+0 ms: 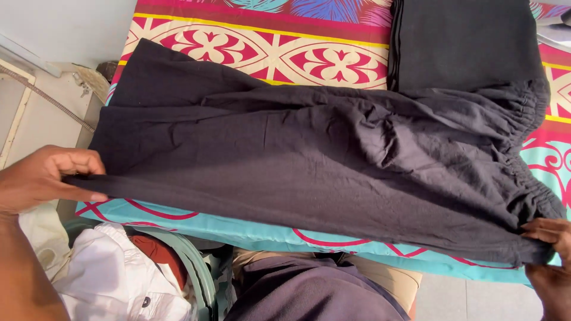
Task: Folding multiple pairs of black pants on an ironing board.
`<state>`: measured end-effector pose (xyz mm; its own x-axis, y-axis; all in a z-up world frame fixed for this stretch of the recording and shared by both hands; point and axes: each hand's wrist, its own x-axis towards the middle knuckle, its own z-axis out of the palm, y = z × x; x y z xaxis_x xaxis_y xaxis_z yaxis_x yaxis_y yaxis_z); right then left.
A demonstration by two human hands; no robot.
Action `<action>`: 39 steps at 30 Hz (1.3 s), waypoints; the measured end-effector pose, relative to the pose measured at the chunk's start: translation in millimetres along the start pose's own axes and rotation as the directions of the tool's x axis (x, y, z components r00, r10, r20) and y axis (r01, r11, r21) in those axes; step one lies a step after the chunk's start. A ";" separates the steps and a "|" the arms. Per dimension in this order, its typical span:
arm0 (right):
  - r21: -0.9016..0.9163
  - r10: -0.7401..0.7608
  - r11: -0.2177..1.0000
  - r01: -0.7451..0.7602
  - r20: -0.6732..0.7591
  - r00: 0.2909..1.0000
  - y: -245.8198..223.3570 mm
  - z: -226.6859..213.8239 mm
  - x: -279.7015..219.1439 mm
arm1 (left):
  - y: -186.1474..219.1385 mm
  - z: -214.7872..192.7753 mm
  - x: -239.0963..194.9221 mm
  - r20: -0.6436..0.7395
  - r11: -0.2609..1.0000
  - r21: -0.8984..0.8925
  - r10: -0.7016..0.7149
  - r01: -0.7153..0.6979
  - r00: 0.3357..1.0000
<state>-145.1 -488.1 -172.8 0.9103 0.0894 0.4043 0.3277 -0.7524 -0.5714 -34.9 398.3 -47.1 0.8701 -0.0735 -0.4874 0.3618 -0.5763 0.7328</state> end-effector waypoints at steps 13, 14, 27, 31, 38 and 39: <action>-0.205 -0.096 0.973 0.109 0.073 0.993 -76.4 -4.3 190.8 | 33.8 -19.3 165.8 -0.358 0.689 0.686 0.602 -0.236 0.714; -0.207 -0.097 0.972 0.109 0.068 0.993 -50.6 2.4 209.3 | 52.7 -9.9 171.3 -0.358 0.686 0.687 0.607 -0.240 0.710; -0.146 0.183 0.977 -0.155 0.209 0.961 121.3 22.0 236.9 | 58.6 -58.7 226.5 -0.565 0.836 0.310 0.546 -0.454 0.619; -0.087 0.196 0.979 -0.183 0.163 0.967 142.0 25.1 253.7 | 51.6 -83.8 227.6 -0.685 0.599 0.048 0.602 -0.799 0.410; 0.017 0.191 0.981 -0.191 0.007 0.982 184.9 23.2 289.5 | 114.3 -22.8 248.0 -0.717 0.491 0.284 0.679 -0.823 0.158; 0.029 0.195 0.981 -0.194 -0.018 0.981 195.4 18.1 282.1 | 121.5 -17.0 251.2 -0.744 0.501 0.304 0.656 -0.810 0.127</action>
<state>180.4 -598.1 -183.4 0.9520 -0.0704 0.2978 0.1518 -0.7364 -0.6593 233.3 323.6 -72.4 0.5969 0.2183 0.7721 -0.6251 -0.4766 0.6181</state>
